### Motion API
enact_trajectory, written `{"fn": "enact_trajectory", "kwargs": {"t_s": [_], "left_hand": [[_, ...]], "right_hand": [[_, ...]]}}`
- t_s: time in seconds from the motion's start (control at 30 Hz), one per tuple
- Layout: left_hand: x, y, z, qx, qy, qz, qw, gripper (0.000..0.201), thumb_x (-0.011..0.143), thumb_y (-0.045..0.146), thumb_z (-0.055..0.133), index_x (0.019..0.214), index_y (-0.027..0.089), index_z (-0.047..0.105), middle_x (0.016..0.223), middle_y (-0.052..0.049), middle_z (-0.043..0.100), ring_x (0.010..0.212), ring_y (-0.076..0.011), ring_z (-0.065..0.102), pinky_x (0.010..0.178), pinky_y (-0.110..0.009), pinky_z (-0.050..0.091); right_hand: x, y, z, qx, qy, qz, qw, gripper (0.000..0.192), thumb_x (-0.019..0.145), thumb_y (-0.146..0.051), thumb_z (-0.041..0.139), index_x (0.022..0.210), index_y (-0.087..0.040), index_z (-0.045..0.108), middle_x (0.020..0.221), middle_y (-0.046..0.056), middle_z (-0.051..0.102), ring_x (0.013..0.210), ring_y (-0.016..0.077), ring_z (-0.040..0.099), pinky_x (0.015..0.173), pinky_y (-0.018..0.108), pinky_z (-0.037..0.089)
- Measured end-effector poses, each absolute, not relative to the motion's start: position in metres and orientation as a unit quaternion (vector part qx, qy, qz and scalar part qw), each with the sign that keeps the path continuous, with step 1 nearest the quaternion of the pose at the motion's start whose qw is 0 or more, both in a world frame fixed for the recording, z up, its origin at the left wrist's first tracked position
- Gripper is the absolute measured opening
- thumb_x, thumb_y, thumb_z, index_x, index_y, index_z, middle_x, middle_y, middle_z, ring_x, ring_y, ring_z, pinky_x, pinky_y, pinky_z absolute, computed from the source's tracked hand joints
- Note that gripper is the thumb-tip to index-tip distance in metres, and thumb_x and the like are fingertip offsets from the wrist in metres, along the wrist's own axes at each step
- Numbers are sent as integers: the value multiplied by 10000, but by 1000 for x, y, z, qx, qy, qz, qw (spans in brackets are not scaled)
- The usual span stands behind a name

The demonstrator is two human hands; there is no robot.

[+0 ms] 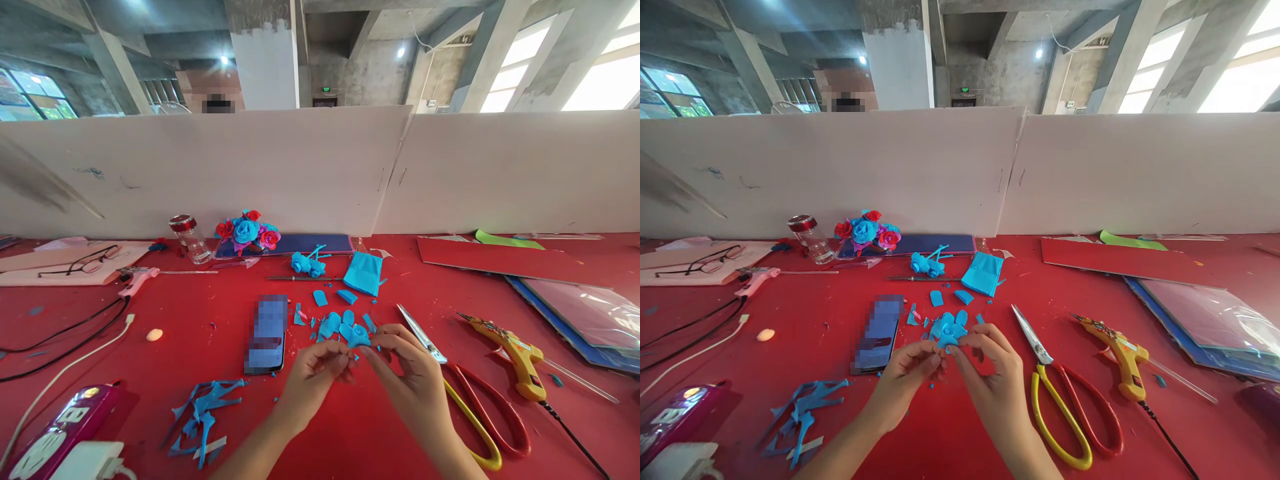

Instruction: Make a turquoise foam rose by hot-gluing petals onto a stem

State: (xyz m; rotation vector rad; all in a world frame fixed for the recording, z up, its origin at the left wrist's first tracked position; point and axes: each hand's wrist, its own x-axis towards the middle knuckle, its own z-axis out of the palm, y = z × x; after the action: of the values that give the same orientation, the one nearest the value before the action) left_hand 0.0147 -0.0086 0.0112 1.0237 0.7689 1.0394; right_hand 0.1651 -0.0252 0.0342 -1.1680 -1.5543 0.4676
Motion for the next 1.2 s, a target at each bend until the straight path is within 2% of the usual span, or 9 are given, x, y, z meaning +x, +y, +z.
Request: {"fn": "enact_trajectory", "kwargs": {"t_s": [0.23, 0.7, 0.93, 1.1, 1.2], "left_hand": [[15, -9, 10, 437, 330, 460, 699, 243, 734, 383, 706, 771, 146, 673, 683, -14, 588, 583, -97, 546, 559, -220, 476], [14, -9, 7, 433, 333, 440, 712, 242, 747, 387, 681, 791, 150, 658, 720, -26, 599, 560, -89, 513, 460, -180, 420], [14, -9, 8, 429, 326, 435, 721, 242, 747, 396, 673, 789, 159, 650, 676, -5, 574, 511, -70, 480, 411, -159, 355], [14, -9, 9, 435, 351, 434, 706, 276, 742, 431, 671, 793, 160, 645, 561, 30, 485, 481, -74, 451, 401, -163, 331], [14, -9, 8, 441, 356, 436, 699, 294, 737, 446, 671, 799, 160, 648, 590, 20, 507, 480, -71, 446, 397, -163, 324]], "right_hand": [[163, -24, 35, -493, -652, 198, 540, 105, 806, -237, 601, 709, -206, 622, 703, 15, 553, 586, 124, 495, 530, 252, 434], [165, -21, 31, -490, -638, 250, 539, 117, 840, -262, 552, 744, -201, 580, 734, 21, 532, 609, 126, 460, 532, 257, 414], [164, -22, 32, -486, -626, 262, 551, 111, 839, -257, 543, 744, -199, 546, 727, 15, 515, 614, 126, 443, 543, 259, 409], [164, -23, 32, -482, -632, 258, 549, 108, 846, -255, 524, 753, -199, 522, 735, 19, 519, 619, 129, 449, 553, 267, 419], [164, -24, 32, -489, -634, 249, 545, 105, 838, -248, 534, 746, -200, 520, 730, 17, 524, 609, 126, 446, 545, 264, 415]]}}
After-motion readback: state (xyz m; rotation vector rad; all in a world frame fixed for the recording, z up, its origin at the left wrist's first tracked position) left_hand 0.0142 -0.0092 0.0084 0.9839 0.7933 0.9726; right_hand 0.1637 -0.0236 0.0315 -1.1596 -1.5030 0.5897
